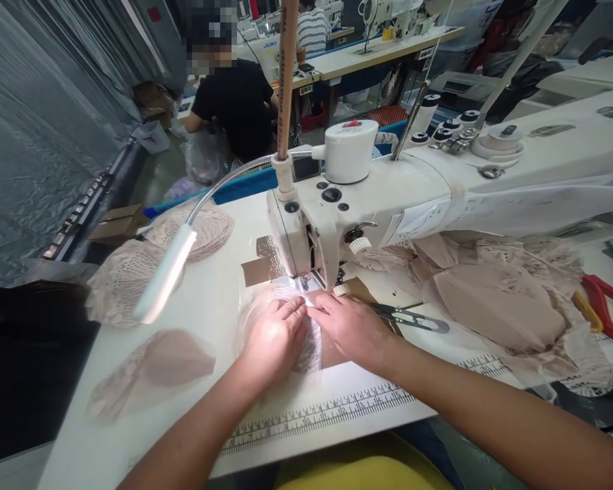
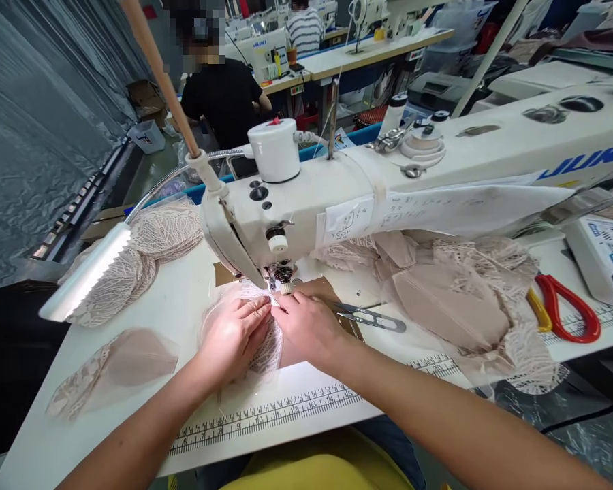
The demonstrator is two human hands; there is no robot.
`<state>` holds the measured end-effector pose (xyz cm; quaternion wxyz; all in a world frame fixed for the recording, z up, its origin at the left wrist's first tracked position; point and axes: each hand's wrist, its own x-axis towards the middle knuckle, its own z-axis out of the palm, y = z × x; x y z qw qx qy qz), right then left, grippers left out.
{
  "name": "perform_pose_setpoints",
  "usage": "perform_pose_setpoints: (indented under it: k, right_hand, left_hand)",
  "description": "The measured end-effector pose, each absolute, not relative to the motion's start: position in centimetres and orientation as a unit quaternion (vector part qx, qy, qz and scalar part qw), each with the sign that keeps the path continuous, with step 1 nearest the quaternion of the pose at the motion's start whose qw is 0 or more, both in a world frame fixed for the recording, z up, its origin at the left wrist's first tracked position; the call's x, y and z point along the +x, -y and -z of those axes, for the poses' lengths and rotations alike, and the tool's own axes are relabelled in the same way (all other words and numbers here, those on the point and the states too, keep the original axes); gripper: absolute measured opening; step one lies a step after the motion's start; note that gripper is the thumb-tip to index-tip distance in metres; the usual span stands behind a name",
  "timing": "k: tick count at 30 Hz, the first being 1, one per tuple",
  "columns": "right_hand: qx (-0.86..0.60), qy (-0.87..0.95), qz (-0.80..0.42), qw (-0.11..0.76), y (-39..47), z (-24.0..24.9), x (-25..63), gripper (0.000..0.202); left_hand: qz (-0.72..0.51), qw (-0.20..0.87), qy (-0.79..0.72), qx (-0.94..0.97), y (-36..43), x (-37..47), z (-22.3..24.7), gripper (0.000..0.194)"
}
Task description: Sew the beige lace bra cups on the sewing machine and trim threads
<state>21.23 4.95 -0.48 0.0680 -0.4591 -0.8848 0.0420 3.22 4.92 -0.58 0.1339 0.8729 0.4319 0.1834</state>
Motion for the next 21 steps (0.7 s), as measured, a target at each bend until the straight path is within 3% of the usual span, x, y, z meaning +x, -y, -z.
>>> perform_pose_setpoints:
  k: [9,21]
  right_hand:
    - [-0.531,0.844,-0.072,0.010,-6.0,-0.9,20.3,0.037]
    - [-0.522,0.851,-0.050,0.026,-5.7,-0.2,20.2,0.036]
  left_hand:
    - [-0.167,0.079,-0.381,0.906,-7.7,2.7,1.2,0.030]
    - [-0.168,0.079,-0.352,0.917,-8.8,1.8,1.1,0.032]
